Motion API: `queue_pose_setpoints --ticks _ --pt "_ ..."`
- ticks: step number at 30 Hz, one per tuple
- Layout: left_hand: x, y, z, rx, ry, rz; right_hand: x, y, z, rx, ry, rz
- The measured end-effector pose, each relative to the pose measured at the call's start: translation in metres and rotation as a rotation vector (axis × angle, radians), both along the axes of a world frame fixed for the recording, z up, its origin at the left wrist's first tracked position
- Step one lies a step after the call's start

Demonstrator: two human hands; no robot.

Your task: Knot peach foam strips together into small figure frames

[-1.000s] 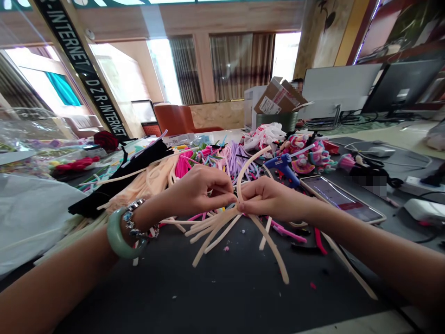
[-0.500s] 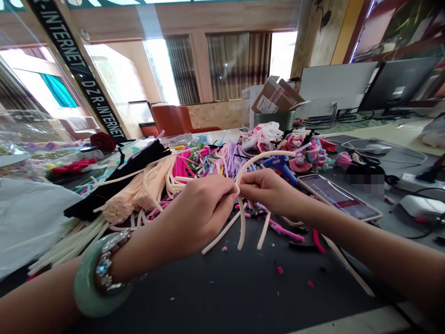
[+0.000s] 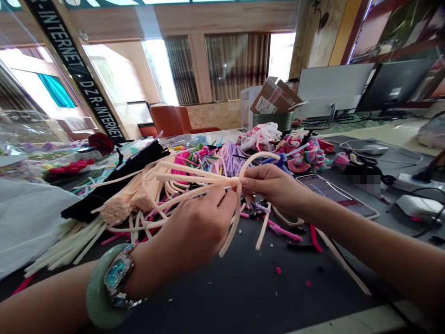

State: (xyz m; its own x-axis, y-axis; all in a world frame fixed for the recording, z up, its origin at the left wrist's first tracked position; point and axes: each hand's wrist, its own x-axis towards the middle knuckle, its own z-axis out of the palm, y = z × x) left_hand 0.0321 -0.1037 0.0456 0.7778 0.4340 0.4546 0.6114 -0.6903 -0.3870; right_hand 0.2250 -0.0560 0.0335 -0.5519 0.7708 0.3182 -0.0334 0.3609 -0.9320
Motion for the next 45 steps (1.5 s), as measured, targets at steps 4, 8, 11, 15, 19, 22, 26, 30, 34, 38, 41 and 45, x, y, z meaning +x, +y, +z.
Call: queue_pose_setpoints --ticks 4,8,11,15,19,22,26,30,34,38,41,45 --pt "0.002 0.001 -0.002 0.090 0.012 0.013 -0.002 -0.003 0.001 -0.018 0.022 -0.060" --pt "0.003 0.001 -0.003 0.168 0.037 0.056 -0.003 -0.005 0.000 -0.016 0.075 -0.105" --pt "0.004 0.004 -0.003 0.145 0.044 0.074 -0.004 -0.006 0.000 -0.030 0.128 -0.125" --pt "0.005 0.012 -0.008 0.142 -0.021 0.074 -0.004 -0.005 0.000 -0.040 0.172 -0.168" --pt "0.001 0.025 -0.019 0.090 -0.110 0.010 -0.003 -0.003 0.000 -0.003 0.188 -0.176" --pt "-0.001 0.033 -0.024 0.067 -0.191 -0.066 -0.002 -0.001 0.000 0.008 0.177 -0.173" --pt "0.005 0.035 -0.024 -0.159 -0.419 -0.195 -0.003 -0.003 0.001 -0.061 0.180 -0.130" --pt "0.015 0.033 -0.023 -0.937 -0.726 -0.183 -0.005 -0.005 0.002 -0.193 0.180 -0.014" --pt "0.015 0.039 -0.028 -1.344 -0.880 -0.210 -0.003 -0.004 0.001 -0.188 0.140 0.018" --pt "0.013 0.041 -0.024 -1.420 -0.898 -0.150 -0.001 -0.002 0.000 -0.073 0.039 -0.045" --pt "0.014 0.037 -0.018 -1.432 -0.851 -0.130 -0.003 -0.004 0.001 0.083 -0.094 -0.108" --pt "0.014 0.036 -0.016 -1.427 -0.882 -0.109 -0.004 -0.008 0.001 0.176 -0.162 -0.126"
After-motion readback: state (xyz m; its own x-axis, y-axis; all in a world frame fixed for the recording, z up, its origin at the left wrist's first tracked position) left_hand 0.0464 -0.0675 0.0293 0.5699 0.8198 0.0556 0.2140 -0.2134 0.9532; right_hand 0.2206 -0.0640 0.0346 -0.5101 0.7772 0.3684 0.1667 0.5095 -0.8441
